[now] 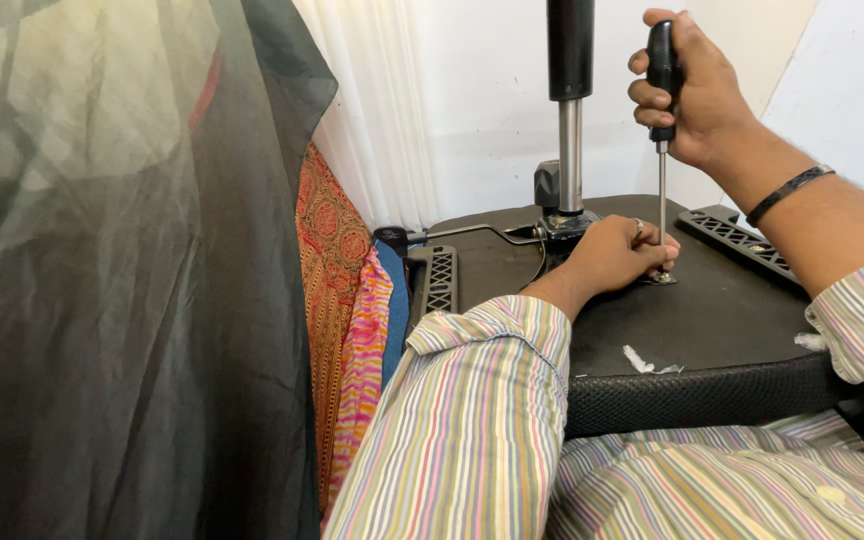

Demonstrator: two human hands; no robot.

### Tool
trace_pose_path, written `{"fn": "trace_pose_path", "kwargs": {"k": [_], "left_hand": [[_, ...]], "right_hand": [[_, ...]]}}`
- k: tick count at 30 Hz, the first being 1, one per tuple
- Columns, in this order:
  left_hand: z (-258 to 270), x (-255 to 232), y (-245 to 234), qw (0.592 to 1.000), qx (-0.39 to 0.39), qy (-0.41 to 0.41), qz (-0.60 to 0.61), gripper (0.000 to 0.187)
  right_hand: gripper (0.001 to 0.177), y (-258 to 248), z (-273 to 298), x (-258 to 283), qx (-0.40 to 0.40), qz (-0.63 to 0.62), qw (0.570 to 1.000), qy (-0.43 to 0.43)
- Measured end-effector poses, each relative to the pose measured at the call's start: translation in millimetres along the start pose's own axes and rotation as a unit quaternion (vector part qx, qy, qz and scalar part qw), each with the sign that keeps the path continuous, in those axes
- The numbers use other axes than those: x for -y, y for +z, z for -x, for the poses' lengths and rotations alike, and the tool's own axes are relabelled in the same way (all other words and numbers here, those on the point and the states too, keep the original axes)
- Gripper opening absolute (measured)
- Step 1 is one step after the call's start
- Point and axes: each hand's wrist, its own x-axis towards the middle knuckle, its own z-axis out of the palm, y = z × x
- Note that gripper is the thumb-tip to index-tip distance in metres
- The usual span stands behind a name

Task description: The person uses a screwdriver to tighten screws on a black metal base attached to a chair seat. The person holds the base steady with one hand while turning the screwdriver with the other, working on multiple screw locations around the base.

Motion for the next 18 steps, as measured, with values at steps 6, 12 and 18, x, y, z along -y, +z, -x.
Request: {"fn": "trace_pose_path", "kwargs": {"k": [6,12,18], "left_hand": [[-4.8,-3.9,1.0,0.997,0.001,-0.016,-0.079,0.029],[1.0,-25.3,-2.0,0.989,-0.006,-0.038,-0.142,0.030],[-5.4,-13.6,0.1,0.989,0.001,-0.035,-0.142,0.032]], "right_hand": [[0.025,11.7,13.0,15.1,-0.001,0.052,0.998,-0.018],[0.017,18.8,13.9,28.4,-0.005,0.204,0.973,-0.106],[0.025,14.6,10.6,20.2,-0.007,0.096,0.994,-0.046]]}}
